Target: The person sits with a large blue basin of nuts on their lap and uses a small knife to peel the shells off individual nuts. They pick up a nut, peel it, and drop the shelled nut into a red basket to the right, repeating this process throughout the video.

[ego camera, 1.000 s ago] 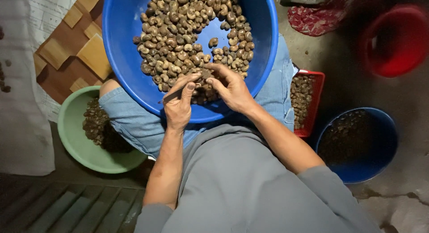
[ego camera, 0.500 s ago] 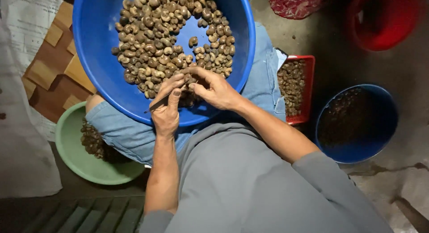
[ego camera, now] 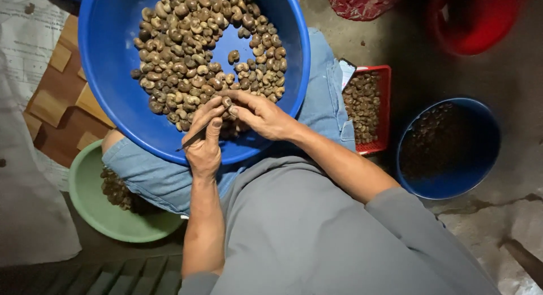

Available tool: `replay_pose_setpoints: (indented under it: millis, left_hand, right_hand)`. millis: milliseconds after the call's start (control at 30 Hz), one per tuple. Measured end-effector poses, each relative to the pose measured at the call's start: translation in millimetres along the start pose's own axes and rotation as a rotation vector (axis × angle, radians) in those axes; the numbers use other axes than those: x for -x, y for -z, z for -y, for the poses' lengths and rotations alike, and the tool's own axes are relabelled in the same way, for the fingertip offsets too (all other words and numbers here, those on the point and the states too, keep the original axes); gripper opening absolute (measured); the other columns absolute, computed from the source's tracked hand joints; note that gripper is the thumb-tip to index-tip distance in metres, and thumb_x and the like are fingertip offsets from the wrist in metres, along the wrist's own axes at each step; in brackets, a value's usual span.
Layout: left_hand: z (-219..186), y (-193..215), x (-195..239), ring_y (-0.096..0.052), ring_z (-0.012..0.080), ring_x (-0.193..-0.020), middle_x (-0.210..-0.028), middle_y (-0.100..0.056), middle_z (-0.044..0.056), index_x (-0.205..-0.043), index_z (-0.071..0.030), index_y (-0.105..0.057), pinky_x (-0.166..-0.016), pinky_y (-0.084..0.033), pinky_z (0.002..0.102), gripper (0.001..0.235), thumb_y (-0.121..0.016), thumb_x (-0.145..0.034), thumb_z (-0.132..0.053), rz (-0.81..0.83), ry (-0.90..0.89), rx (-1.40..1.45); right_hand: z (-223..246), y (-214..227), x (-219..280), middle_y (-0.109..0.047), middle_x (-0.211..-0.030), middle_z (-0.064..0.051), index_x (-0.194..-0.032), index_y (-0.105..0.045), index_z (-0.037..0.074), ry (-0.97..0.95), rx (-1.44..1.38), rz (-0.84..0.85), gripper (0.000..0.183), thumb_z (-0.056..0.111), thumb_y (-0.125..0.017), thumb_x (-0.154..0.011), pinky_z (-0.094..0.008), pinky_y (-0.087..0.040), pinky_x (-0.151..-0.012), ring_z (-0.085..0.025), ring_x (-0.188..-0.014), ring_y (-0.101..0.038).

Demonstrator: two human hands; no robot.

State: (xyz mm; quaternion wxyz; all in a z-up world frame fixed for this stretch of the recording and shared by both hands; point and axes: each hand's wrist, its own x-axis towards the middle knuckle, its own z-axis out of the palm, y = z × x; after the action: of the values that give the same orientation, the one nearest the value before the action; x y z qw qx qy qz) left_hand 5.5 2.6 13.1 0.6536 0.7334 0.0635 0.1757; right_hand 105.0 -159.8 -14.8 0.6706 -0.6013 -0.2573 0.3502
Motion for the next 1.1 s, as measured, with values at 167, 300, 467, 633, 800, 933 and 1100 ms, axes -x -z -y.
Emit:
replay_pose_setpoints:
  millis: [167, 300, 467, 633, 800, 933, 1100]
  left_hand:
    - [0.8, 2.7, 2.0, -0.062, 0.0334, -0.131, -0.136, -0.065, 0.020, -0.128, -0.001, -0.068, -0.098, -0.057, 0.045, 0.023, -0.056, -0.113, -0.014, -0.009, 0.012, -0.005]
    - [3.1, 0.5, 1.7, -0.061, 0.0380, -0.132, -0.137, -0.064, 0.023, -0.127, 0.001, -0.068, -0.100, -0.057, 0.048, 0.022, -0.057, -0.112, -0.012, -0.010, 0.002, 0.020]
    - [-1.3, 0.4, 0.7, -0.062, 0.0385, -0.131, -0.135, -0.065, 0.022, -0.127, 0.000, -0.068, -0.103, -0.056, 0.052, 0.023, -0.057, -0.112, -0.013, -0.022, -0.009, 0.004]
    - [1.5, 3.3, 1.7, -0.063, 0.0368, -0.130, -0.132, -0.067, 0.021, -0.128, 0.000, -0.067, -0.102, -0.055, 0.051, 0.024, -0.055, -0.113, -0.014, -0.033, -0.009, -0.022]
    - [-5.5, -3.9, 0.3, -0.063, 0.0398, -0.130, -0.133, -0.067, 0.022, -0.125, 0.001, -0.069, -0.105, -0.054, 0.054, 0.022, -0.059, -0.111, -0.012, -0.039, -0.004, -0.006]
    - [-1.3, -0.6, 2.3, -0.063, 0.0353, -0.130, -0.130, -0.069, 0.021, -0.128, 0.000, -0.068, -0.104, -0.054, 0.049, 0.024, -0.057, -0.113, -0.015, -0.067, 0.022, 0.036]
    - [-5.8, -0.1, -0.8, -0.062, 0.0372, -0.131, -0.133, -0.068, 0.020, -0.126, -0.002, -0.070, -0.104, -0.054, 0.052, 0.023, -0.058, -0.112, -0.016, -0.031, 0.019, -0.009]
  right_hand:
    - [2.7, -2.9, -1.7, -0.072, -0.101, -0.020, -0.145, -0.050, 0.000, -0.007, -0.085, 0.014, 0.038, 0.016, -0.044, -0.111, -0.038, -0.062, -0.075, -0.020, -0.085, -0.075]
    - [2.4, -0.8, -3.8, -0.073, -0.100, -0.022, -0.149, -0.045, -0.004, 0.010, -0.103, 0.029, 0.041, 0.014, -0.041, -0.112, -0.040, -0.063, -0.071, -0.024, -0.082, -0.077]
    - [1.6, -0.9, -2.2, -0.072, -0.097, -0.021, -0.147, -0.048, -0.004, -0.014, -0.086, 0.021, 0.041, 0.015, -0.046, -0.110, -0.039, -0.063, -0.074, -0.022, -0.083, -0.076]
    - [11.3, -2.4, -3.3, -0.073, -0.092, -0.020, -0.146, -0.045, -0.008, -0.015, -0.036, 0.025, 0.041, 0.014, -0.042, -0.112, -0.039, -0.063, -0.072, -0.023, -0.080, -0.075]
    - [6.8, -1.2, -2.9, -0.073, -0.091, -0.019, -0.146, -0.049, -0.002, -0.014, -0.060, 0.010, 0.039, 0.015, -0.047, -0.111, -0.039, -0.063, -0.071, -0.023, -0.078, -0.077]
    - [12.9, -2.7, -1.9, -0.074, -0.085, -0.018, -0.145, -0.049, -0.003, -0.014, -0.014, 0.007, 0.039, 0.015, -0.048, -0.110, -0.037, -0.063, -0.069, -0.024, -0.076, -0.078]
    - [4.9, -0.7, -2.9, -0.075, -0.090, -0.018, -0.143, -0.053, -0.001, -0.014, -0.006, -0.019, 0.037, 0.016, -0.049, -0.111, -0.037, -0.062, -0.070, -0.022, -0.076, -0.078]
